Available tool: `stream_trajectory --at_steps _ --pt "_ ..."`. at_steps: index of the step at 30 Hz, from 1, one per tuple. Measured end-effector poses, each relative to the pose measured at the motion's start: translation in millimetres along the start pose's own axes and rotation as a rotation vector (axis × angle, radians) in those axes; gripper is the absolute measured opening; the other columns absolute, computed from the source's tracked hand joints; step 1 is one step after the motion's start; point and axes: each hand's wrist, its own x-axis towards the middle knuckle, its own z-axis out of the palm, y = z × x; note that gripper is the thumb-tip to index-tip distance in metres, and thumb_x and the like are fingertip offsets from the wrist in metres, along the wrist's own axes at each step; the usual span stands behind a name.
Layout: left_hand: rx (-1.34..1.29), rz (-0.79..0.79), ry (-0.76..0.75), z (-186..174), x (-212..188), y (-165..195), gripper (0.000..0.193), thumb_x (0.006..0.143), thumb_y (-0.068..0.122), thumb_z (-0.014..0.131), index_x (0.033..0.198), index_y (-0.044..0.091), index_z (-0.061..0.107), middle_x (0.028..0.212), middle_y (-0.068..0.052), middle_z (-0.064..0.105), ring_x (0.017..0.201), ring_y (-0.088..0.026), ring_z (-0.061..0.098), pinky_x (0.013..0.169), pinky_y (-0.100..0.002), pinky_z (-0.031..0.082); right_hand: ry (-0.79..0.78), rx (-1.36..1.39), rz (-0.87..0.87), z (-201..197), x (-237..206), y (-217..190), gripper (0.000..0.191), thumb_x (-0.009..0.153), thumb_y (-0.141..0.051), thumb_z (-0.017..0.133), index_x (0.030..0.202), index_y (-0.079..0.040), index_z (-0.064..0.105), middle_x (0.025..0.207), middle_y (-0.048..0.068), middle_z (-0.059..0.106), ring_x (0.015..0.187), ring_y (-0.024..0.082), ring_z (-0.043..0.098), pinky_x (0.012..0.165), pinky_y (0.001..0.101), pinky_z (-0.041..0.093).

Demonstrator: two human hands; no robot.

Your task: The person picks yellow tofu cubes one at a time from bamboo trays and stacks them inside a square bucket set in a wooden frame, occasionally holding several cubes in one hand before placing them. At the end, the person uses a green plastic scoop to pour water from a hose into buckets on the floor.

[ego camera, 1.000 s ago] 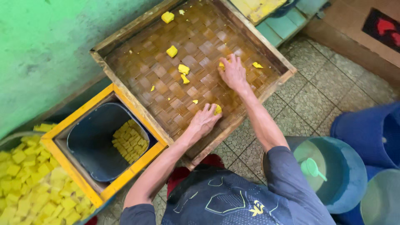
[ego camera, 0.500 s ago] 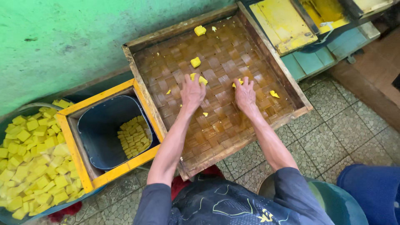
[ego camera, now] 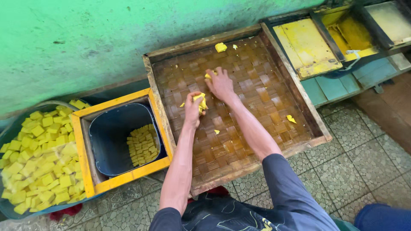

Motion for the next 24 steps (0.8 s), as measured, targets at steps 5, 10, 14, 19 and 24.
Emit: stream_trajectory --at_steps 5,10,14,19,24 --pt "-0.628 -0.124 -0.113 -40.4 4.5 1.9 0.053 0.087 0.018 0.048 0.139 0.027 0.053 0.11 -0.01 0.071 0.094 -0.025 0.074 0.063 -0.036 0.059 -0.107 -0.146 -0.038 25.1 17.2 -6.8 0.033 0.093 -0.023 0.068 0.124 -0.017 0.06 0.123 0.019 0.055 0.116 0.044 0.057 0.073 0.0485 0.058" --pt "-0.754 -0.208 0.012 -32.5 23.7 7.7 0.047 0.103 0.039 0.049 0.142 0.013 0.053 0.115 -0.009 0.066 0.103 -0.028 0.071 0.081 -0.044 0.061 0.065 0.423 0.182 21.6 14.7 2.6 0.031 0.099 -0.02 0.067 0.129 -0.015 0.063 0.121 0.014 0.064 0.112 0.034 0.064 0.089 0.0446 0.057" --pt "-0.813 -0.321 0.024 -20.5 34.2 14.0 0.071 0.093 0.069 0.034 0.131 0.013 0.056 0.111 -0.008 0.072 0.1 -0.025 0.07 0.077 -0.047 0.06 0.024 0.559 -0.163 8.1 -7.0 -32.4 0.031 0.099 -0.025 0.064 0.127 -0.013 0.065 0.126 0.012 0.066 0.122 0.03 0.061 0.104 0.046 0.049" --pt "-1.034 -0.141 -0.002 -22.7 40.7 6.3 0.05 0.107 0.048 0.048 0.136 0.01 0.06 0.12 -0.008 0.072 0.112 -0.027 0.068 0.09 -0.045 0.059 -0.095 0.501 -0.469 -10.3 -13.7 -46.4 0.05 0.104 -0.029 0.054 0.146 -0.004 0.059 0.157 0.016 0.052 0.145 0.036 0.045 0.116 0.0526 0.03" --pt "-0.928 -0.241 0.106 -40.5 15.9 10.4 0.04 0.1 0.045 0.06 0.126 0.015 0.066 0.103 -0.009 0.071 0.093 -0.029 0.07 0.08 -0.049 0.061 0.04 0.364 0.456 -26.1 84.7 27.2 0.047 0.1 -0.046 0.06 0.129 -0.008 0.064 0.108 0.013 0.072 0.107 0.03 0.068 0.096 0.0436 0.051"
